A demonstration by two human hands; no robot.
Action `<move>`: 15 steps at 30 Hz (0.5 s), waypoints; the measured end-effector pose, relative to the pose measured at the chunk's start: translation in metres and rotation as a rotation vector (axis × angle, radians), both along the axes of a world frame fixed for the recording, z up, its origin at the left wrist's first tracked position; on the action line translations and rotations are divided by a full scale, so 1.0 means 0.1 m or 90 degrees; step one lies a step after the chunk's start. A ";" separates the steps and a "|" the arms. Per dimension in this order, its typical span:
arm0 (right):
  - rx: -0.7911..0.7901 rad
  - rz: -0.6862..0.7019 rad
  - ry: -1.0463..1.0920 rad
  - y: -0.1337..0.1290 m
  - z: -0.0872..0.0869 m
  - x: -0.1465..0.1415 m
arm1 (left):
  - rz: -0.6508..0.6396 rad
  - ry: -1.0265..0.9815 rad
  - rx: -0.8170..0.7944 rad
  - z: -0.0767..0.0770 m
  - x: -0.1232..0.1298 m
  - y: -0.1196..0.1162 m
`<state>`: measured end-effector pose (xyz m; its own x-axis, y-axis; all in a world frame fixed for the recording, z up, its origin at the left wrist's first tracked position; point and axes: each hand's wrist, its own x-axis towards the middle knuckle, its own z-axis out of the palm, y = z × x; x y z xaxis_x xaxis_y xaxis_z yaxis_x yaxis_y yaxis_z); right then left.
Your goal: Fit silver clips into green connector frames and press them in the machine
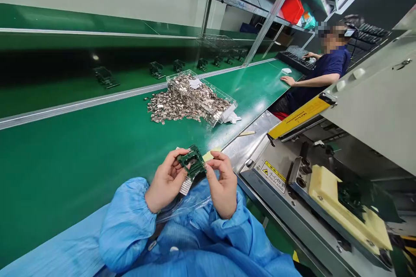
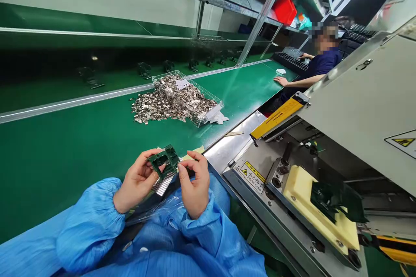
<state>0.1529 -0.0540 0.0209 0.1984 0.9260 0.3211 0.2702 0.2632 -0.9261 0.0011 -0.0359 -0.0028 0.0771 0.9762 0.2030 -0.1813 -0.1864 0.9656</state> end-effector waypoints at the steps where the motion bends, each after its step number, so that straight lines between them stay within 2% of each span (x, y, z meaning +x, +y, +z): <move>1: 0.017 0.010 -0.030 0.01 0.01 -0.04 | -0.008 0.002 -0.002 0.00 0.00 0.00; 9: 0.040 -0.005 -0.147 0.05 -0.01 -0.24 | -0.041 -0.001 0.013 -0.03 0.00 -0.02; 15: -0.016 -0.019 -0.074 0.03 0.01 -0.27 | -0.054 -0.013 0.022 -0.04 0.00 -0.06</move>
<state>0.1258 -0.0508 0.0219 0.1885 0.9285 0.3200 0.3838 0.2303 -0.8942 0.0011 -0.0422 -0.0072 0.1546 0.9587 0.2388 -0.2174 -0.2027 0.9548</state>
